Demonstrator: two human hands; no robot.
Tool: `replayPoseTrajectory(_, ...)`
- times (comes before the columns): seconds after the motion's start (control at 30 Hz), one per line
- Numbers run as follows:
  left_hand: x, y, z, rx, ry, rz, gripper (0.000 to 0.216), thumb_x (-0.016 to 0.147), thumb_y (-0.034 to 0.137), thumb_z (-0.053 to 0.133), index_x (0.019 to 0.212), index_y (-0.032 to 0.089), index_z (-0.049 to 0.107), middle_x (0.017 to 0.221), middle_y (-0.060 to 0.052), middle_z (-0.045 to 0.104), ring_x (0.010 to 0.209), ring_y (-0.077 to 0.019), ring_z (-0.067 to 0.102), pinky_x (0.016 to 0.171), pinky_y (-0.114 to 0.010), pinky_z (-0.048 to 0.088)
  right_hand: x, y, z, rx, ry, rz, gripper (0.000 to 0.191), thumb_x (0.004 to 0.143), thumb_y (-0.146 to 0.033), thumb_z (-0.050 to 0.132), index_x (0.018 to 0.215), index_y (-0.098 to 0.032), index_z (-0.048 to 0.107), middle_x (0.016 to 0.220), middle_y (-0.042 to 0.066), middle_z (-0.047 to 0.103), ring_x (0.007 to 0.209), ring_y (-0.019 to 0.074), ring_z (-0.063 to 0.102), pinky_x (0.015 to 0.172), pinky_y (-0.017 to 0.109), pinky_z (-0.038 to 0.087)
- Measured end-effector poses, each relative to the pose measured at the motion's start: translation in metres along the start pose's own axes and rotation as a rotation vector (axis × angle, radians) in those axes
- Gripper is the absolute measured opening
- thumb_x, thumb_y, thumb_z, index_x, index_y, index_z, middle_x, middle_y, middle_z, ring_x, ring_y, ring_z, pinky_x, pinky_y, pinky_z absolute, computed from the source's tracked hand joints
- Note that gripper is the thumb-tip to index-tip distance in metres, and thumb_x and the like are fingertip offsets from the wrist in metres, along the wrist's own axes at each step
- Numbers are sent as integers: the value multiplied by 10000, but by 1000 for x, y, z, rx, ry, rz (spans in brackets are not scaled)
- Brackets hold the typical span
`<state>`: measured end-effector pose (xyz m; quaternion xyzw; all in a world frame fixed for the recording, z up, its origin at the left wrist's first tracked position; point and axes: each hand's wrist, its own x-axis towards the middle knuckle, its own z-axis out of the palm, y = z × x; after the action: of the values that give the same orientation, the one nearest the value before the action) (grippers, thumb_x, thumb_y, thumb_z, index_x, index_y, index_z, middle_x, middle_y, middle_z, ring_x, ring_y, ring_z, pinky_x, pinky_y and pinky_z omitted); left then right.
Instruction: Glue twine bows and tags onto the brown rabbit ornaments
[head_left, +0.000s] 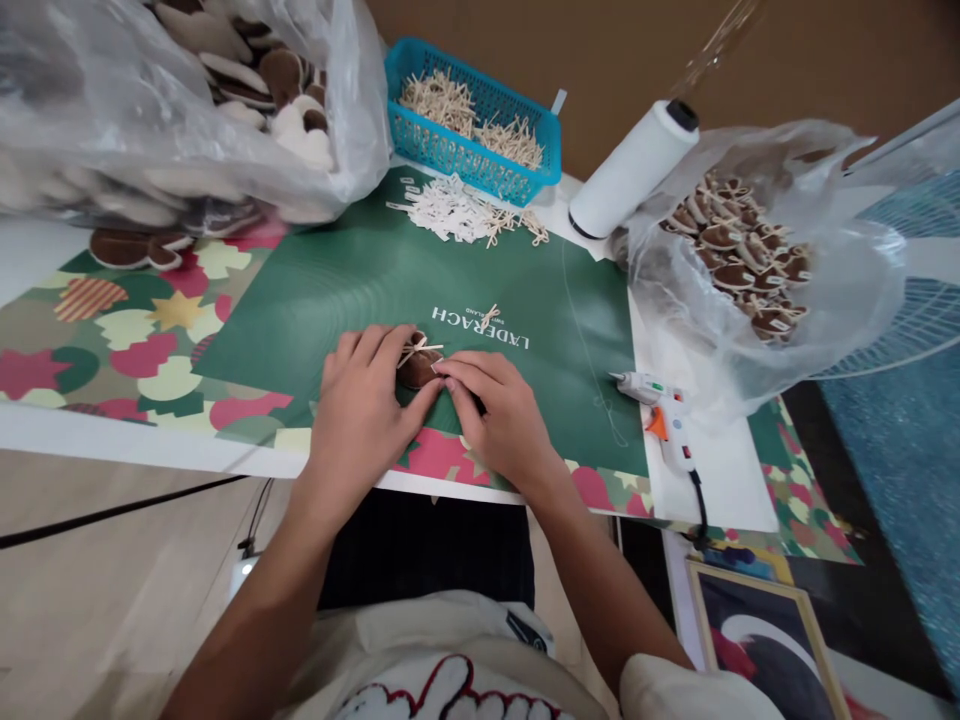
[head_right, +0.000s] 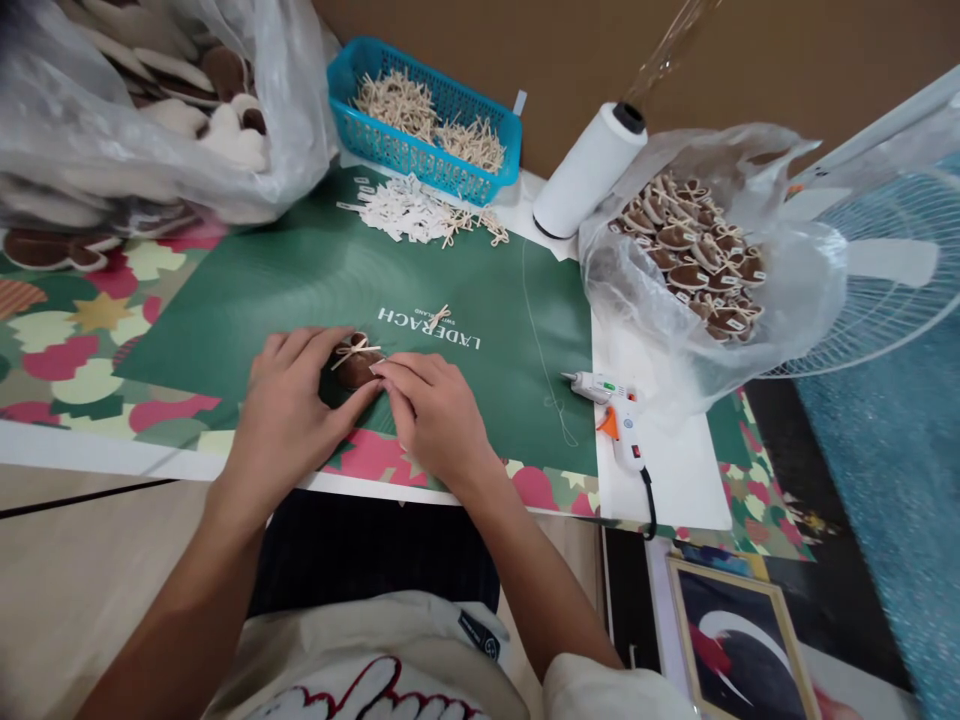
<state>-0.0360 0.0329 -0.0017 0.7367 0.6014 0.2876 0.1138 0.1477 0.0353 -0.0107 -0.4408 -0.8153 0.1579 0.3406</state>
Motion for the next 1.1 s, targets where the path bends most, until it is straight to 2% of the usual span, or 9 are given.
replayPoseTrajectory(0.13,2,1,0,-37,1,-30,378,967,395,654,1305,227,631,1233,-102,705,1132,-335,598,1022,-486,482,2,-2,-3,28,-52,60,317,1065,-180,497,1232,-256,755,1270,80,775,1182,239,696,1062,433,542)
replayPoseTrajectory(0.27,2,1,-2,-92,4,-28,351,953,370,663,1284,250,653,1254,-81,719,1154,-322,603,1048,-478,476,2,-3,-7,189,155,239,242,1069,-263,525,1100,-269,765,1146,63,796,1088,223,726,972,403,575)
replayPoseTrajectory(0.37,2,-2,-7,-156,-35,-2,377,940,341,671,1308,262,657,1286,-62,737,1202,-320,610,1060,-487,481,4,1,-10,217,214,352,210,1046,-296,573,1176,-266,735,1143,68,775,1006,214,718,867,369,588)
replayPoseTrajectory(0.53,2,-9,-13,-197,-114,-9,519,912,339,677,1422,261,620,1293,-73,737,1261,-317,616,1113,-502,493,15,11,-16,73,-117,114,400,1022,-177,522,1394,-239,657,1419,132,632,1329,267,598,1128,457,501)
replayPoseTrajectory(0.6,2,-10,-14,-203,-116,1,526,914,336,667,1432,259,613,1317,-75,727,1269,-311,616,1132,-504,492,19,13,-18,50,-204,55,366,1022,-185,540,1363,-189,672,1385,153,634,1322,279,591,1156,461,471)
replayPoseTrajectory(0.77,1,-11,-11,-214,-61,1,497,912,320,675,1406,282,628,1342,-80,716,1238,-309,642,1088,-486,534,20,13,-15,124,-127,152,146,1039,-260,593,1071,-202,723,1112,91,682,1035,219,652,942,352,524)
replayPoseTrajectory(0.93,2,-13,-11,-355,-110,-29,550,904,341,691,1445,284,611,1265,-68,757,1100,-271,718,1058,-452,570,14,11,-21,24,-223,56,258,1085,-228,458,930,-198,661,913,60,667,874,212,583,856,366,454)
replayPoseTrajectory(1.0,3,-14,-13,-412,-143,-50,557,899,354,697,1445,279,612,1199,-65,776,1051,-263,732,1028,-439,592,13,10,-27,21,-210,81,280,1094,-234,410,927,-203,632,913,67,654,870,214,574,844,362,453)
replayPoseTrajectory(1.1,5,-15,-14,-451,-160,-51,571,881,357,722,1437,278,621,1176,-67,778,1049,-261,736,1027,-432,602,13,7,-31,127,-125,96,170,1053,-212,468,1038,-206,637,1074,81,673,905,196,600,851,336,478)
